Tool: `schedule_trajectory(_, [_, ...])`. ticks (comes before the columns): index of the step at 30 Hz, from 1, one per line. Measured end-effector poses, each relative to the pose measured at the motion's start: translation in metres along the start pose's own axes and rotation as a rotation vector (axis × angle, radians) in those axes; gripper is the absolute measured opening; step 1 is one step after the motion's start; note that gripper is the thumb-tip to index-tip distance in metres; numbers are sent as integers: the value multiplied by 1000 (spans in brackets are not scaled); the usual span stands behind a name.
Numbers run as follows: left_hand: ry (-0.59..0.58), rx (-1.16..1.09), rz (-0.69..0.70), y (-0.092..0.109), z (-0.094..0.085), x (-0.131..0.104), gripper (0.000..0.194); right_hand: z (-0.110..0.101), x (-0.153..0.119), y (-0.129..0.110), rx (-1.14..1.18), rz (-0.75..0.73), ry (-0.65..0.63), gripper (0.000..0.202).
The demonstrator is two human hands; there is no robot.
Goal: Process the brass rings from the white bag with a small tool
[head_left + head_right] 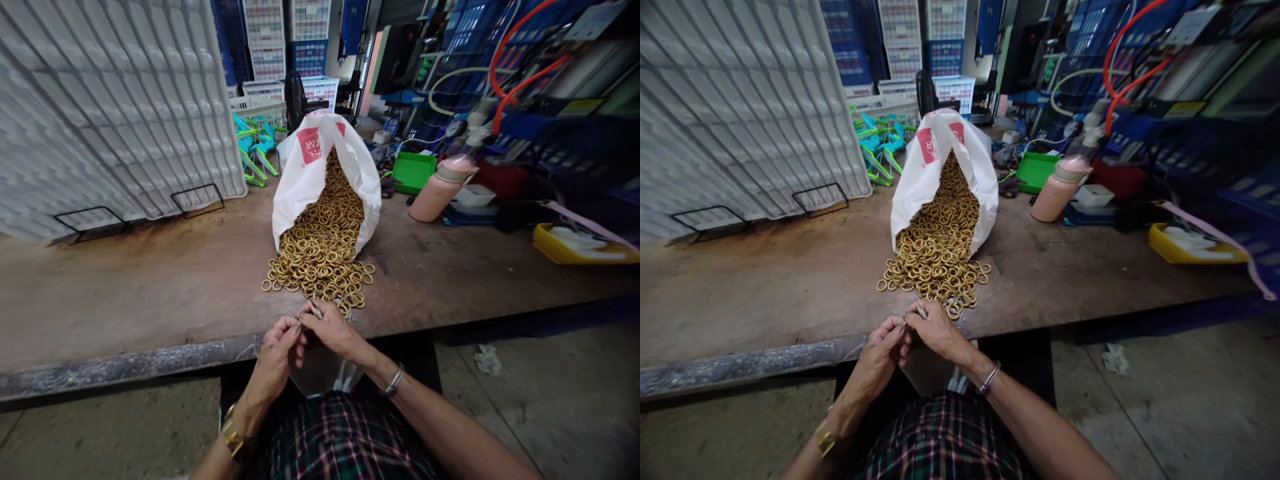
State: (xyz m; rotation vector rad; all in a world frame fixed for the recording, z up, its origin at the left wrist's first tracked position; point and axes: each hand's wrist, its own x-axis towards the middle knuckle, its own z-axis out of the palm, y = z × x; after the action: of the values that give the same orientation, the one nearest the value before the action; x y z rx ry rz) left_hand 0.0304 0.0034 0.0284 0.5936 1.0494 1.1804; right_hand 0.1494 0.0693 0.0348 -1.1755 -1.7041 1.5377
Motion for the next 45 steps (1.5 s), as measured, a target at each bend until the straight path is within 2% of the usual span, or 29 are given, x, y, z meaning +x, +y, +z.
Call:
schedule_trajectory(7, [-73,-129,1,-2,-5,-3,19,3,3,5,-68,-15,36,17])
schedule_trajectory(10, [-66,-144,11,-3,-7,-3,18,4,0,9,-247,-75,58,17])
schedule_trajectory(15, [-16,-46,52,-3,-8,-1,20,7,-10,14,-630,-245,-31,15])
schedule_trajectory(18, [9,30,62,-4,-9,-1,22,8,-12,17,-747,-287,-23,18])
schedule_trajectory(26, [69,205,103,-6,-12,-1,27,10,-11,15,-834,-277,-34,18])
schedule_trajectory(32, [56,318,164,-1,-16,-2,28,10,-9,16,-975,-220,-129,21])
schedule_trajectory(35, [33,253,149,0,-17,-8,26,10,-3,12,-1037,-189,-146,21])
schedule_trajectory(40, [-104,14,96,6,-10,-24,22,16,21,2,-1108,-120,-98,24])
schedule_trajectory(42, [-80,-98,76,9,-8,-25,20,23,31,-1,-1117,-122,-63,26])
schedule_trajectory(45, [19,-202,58,12,-11,-20,19,36,46,-5,-1120,-134,-6,30])
